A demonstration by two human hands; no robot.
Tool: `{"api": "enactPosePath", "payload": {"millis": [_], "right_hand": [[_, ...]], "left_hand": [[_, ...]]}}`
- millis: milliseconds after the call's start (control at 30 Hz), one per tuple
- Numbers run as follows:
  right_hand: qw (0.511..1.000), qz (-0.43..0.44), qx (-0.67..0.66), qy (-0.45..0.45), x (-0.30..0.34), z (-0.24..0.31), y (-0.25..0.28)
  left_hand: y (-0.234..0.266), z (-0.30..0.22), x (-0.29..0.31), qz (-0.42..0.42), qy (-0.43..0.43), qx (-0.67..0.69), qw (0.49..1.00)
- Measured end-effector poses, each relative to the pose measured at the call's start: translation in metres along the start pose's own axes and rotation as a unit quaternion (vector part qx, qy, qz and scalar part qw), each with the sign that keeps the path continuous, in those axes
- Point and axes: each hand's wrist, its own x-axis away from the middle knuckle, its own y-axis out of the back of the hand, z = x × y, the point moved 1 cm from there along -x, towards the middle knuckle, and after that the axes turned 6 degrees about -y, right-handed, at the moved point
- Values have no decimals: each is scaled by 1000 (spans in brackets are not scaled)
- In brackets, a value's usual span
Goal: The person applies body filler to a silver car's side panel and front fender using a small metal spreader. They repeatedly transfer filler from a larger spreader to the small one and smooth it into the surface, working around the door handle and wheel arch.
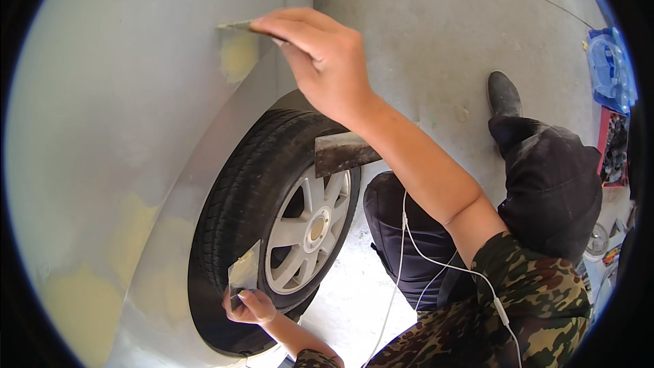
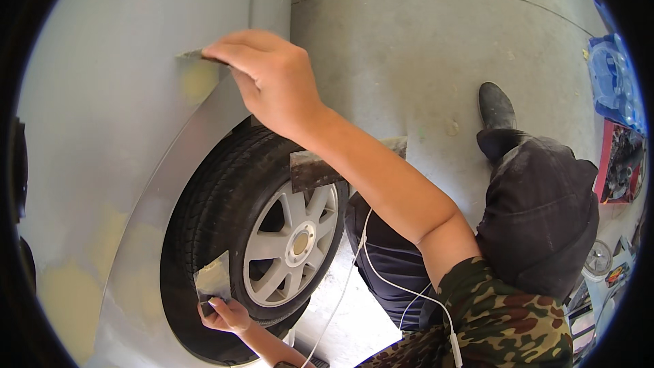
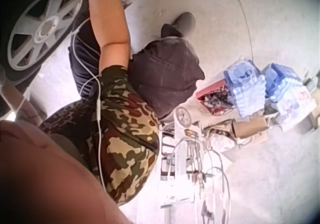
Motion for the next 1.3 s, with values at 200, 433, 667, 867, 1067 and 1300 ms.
{"api": "enactPosePath", "payload": {"millis": [200, 433, 667, 867, 1067, 1300], "right_hand": [[999, 42, 17, 19, 17, 8, 0], [999, 44, 17, 23, 36, 20, -1], [999, 37, -4, 19, 60, 34, -5], [998, 6, -6, -65, 46, 25, 19], [996, -16, -15, -83, 18, -3, 8], [993, 17, -22, -114, 18, -11, 4]], "left_hand": [[-6, -13, -7, 0, 64, 98, 993], [-7, -9, -8, 5, 54, 148, 987], [-6, -3, -3, 6, 51, 112, 992], [-7, -7, -1, 14, 84, 103, 991], [-4, 0, 7, 25, 102, 73, 992], [-11, -6, 1, 5, 68, 62, 996]]}}
